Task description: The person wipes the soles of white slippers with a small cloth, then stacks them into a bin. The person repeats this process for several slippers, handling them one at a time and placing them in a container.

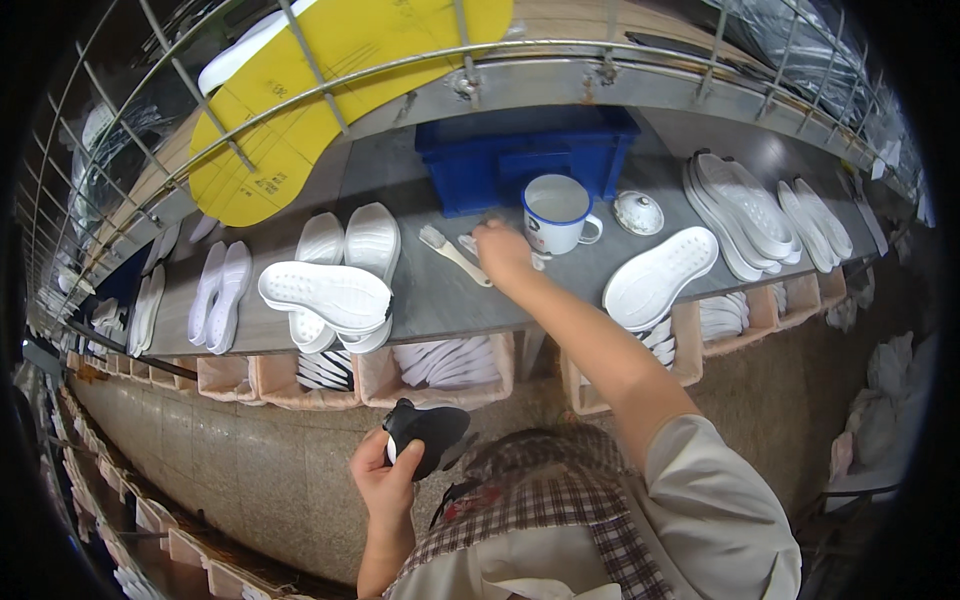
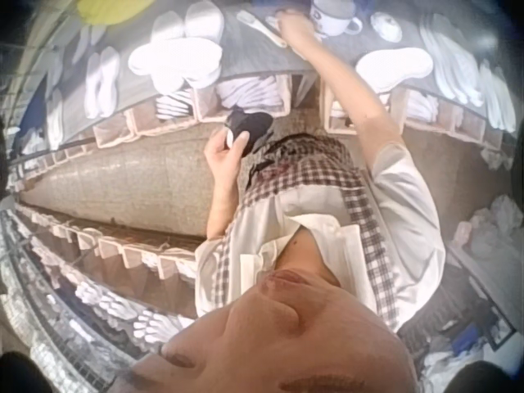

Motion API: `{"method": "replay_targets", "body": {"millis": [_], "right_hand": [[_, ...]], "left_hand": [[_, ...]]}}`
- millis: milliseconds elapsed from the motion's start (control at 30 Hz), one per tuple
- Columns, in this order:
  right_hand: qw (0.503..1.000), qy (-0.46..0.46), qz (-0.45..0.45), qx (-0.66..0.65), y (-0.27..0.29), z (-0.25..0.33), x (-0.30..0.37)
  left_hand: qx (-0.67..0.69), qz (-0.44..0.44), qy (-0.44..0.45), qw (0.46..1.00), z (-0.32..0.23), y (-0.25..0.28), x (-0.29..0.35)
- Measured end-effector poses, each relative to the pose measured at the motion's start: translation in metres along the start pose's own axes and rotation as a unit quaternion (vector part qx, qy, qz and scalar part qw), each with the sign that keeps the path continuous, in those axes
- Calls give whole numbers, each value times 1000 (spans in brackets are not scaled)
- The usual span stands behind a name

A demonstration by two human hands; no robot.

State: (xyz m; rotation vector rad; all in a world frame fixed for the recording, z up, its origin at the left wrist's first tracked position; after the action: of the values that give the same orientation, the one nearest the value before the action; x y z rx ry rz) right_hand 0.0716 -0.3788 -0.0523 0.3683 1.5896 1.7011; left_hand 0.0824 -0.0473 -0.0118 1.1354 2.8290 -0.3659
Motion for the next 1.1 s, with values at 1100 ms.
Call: {"method": "replay_targets", "body": {"millis": [1100], "right_hand": [[892, 242, -10, -382, 161, 108, 141]], "left_hand": [[-118, 17, -72, 990, -32, -27, -14]]}}
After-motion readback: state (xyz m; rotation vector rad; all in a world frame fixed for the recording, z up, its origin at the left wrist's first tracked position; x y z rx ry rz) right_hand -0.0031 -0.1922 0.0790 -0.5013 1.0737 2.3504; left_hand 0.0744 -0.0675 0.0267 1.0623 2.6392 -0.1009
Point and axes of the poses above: each hand's wrist, its own x-axis away from the middle knuckle, its own y-axis out of the back of the hand, z = x × y, the point moved 7 cm from there along -x, towards the middle knuckle, and after that the axes turned 10 degrees about x, right-handed, at the moved point
